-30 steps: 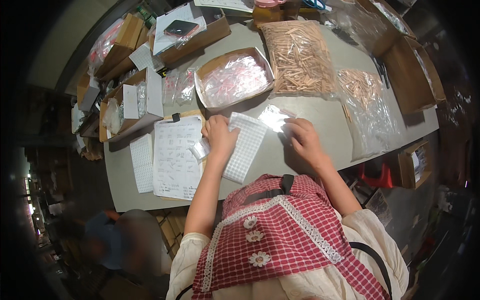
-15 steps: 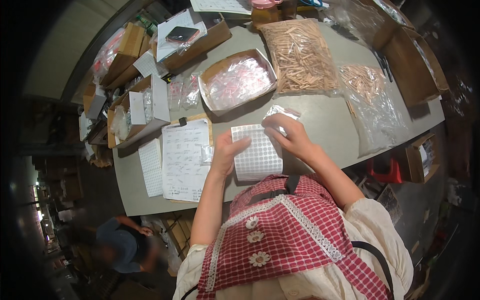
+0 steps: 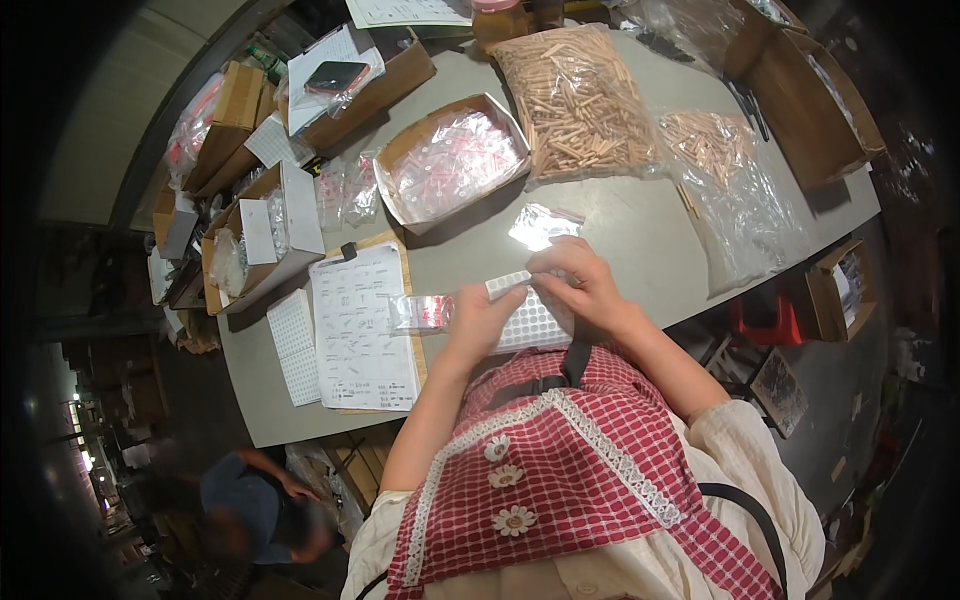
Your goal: The person applies small round stickers to clear plastic bags containing small red items. They retrieve the bags from a cardboard box, place them on the table, affix a sticker, and set the labeled bags aside. The person repeats this process for several bags.
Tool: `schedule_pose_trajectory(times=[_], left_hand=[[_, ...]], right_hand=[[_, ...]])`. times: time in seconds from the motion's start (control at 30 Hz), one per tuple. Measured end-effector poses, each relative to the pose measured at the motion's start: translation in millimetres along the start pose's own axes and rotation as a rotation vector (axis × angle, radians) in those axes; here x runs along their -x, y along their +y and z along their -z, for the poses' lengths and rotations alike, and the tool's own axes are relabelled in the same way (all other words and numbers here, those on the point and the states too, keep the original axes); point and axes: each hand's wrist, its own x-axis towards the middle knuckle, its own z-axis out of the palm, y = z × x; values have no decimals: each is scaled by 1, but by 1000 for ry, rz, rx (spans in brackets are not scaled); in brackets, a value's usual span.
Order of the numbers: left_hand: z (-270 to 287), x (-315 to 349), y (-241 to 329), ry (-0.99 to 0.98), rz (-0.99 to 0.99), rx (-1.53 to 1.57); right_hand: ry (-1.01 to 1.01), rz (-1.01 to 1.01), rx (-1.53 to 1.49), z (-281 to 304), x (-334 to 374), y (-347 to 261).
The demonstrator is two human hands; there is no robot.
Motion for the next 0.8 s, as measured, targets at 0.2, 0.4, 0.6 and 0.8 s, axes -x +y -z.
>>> schedule_pose_trajectory(times=[0.2,0.4,0.6,0.8], left_hand=[[-7,-1,-9,-3,-52,-8],[-7,-5,-19,33,66,0],[-11,-8,-18,34,172,67],[-13,-8,-13,58,232,165]], right_hand=[[30,-358,-266,-1,9,-3],[230,-374,16,6,13,30],[21,31,692,23,-7,60],[-168,106,744,46,8,57]])
